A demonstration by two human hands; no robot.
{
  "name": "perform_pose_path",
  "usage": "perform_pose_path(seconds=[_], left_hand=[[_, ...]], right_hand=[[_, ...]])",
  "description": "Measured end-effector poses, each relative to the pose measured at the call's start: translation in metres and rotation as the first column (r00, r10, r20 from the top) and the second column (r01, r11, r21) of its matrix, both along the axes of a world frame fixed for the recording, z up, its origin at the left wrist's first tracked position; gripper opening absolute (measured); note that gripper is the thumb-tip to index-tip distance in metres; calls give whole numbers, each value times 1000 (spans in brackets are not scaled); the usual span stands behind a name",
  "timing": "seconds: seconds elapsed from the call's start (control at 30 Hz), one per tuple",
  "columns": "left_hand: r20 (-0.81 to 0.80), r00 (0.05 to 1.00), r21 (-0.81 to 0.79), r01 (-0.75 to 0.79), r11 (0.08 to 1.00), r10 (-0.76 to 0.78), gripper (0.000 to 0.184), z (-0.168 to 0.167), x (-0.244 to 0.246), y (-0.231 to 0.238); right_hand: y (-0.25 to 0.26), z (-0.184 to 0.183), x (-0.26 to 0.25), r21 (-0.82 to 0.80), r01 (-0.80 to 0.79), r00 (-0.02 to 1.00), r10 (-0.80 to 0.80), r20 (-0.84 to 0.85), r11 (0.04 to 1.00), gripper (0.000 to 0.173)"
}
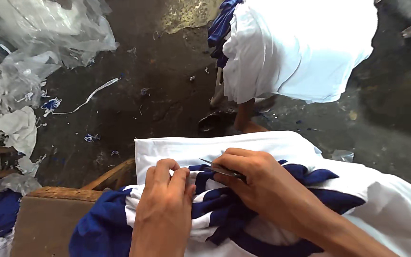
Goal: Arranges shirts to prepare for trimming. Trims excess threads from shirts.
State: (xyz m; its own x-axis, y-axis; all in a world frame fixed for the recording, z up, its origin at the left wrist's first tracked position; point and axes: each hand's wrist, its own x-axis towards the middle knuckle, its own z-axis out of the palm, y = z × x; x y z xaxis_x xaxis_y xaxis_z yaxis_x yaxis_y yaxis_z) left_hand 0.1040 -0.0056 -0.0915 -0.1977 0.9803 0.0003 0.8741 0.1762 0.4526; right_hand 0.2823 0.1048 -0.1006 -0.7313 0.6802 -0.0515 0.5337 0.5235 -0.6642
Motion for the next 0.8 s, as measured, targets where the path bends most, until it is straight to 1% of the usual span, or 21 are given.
perform_pose_path(seconds=[0.07,0.13,0.2,0.27,0.33,0.4,0.43,0.5,0.57,0.67,0.73,0.77,0.8], left_hand=[[23,1000,60,-1,998,0,19,-1,-2,0],[82,997,121,-4,993,-6,20,3,-5,-4],[180,983,168,5,986,-35,20,8,-7,-12],[288,954,198,25,980,-82,19,11,-9,-25],[374,919,182,56,982,-122,17,14,-10,-39],[409,902,122,97,988,-139,15,20,-12,-43],[420,898,103,99,990,-133,16,22,-13,-43],[441,893,99,51,994,-90,17,25,-16,-36],[390,920,112,4,994,-47,18,25,-16,-23],[212,977,101,-9,995,-13,28,11,-13,-6],[78,997,31,-31,999,29,45,-2,-8,-4],[46,998,-13,-46,999,47,56,-6,-7,-5],[48,998,-58,-46,997,49,65,-6,-7,-5]], right_hand=[[1,1,1,-16,12,1000,-13,-26,1000,14],[3,3,3,-60,-12,997,8,-75,998,15],[5,6,8,-111,-93,987,76,-143,990,16],[7,9,14,-132,-217,960,188,-206,967,18],[5,10,19,-133,-311,931,274,-240,941,16],[0,12,22,-108,-372,908,338,-248,922,11],[-3,12,22,-80,-390,900,362,-242,917,11],[-11,13,21,-45,-413,891,393,-229,910,10],[-18,14,20,-14,-420,891,409,-197,908,10],[-19,17,23,6,-433,889,429,-161,901,11],[-15,21,24,-14,-456,880,448,-159,890,12],[-12,22,23,-31,-470,873,459,-165,882,12],[-9,23,22,-42,-478,868,465,-172,877,11]])
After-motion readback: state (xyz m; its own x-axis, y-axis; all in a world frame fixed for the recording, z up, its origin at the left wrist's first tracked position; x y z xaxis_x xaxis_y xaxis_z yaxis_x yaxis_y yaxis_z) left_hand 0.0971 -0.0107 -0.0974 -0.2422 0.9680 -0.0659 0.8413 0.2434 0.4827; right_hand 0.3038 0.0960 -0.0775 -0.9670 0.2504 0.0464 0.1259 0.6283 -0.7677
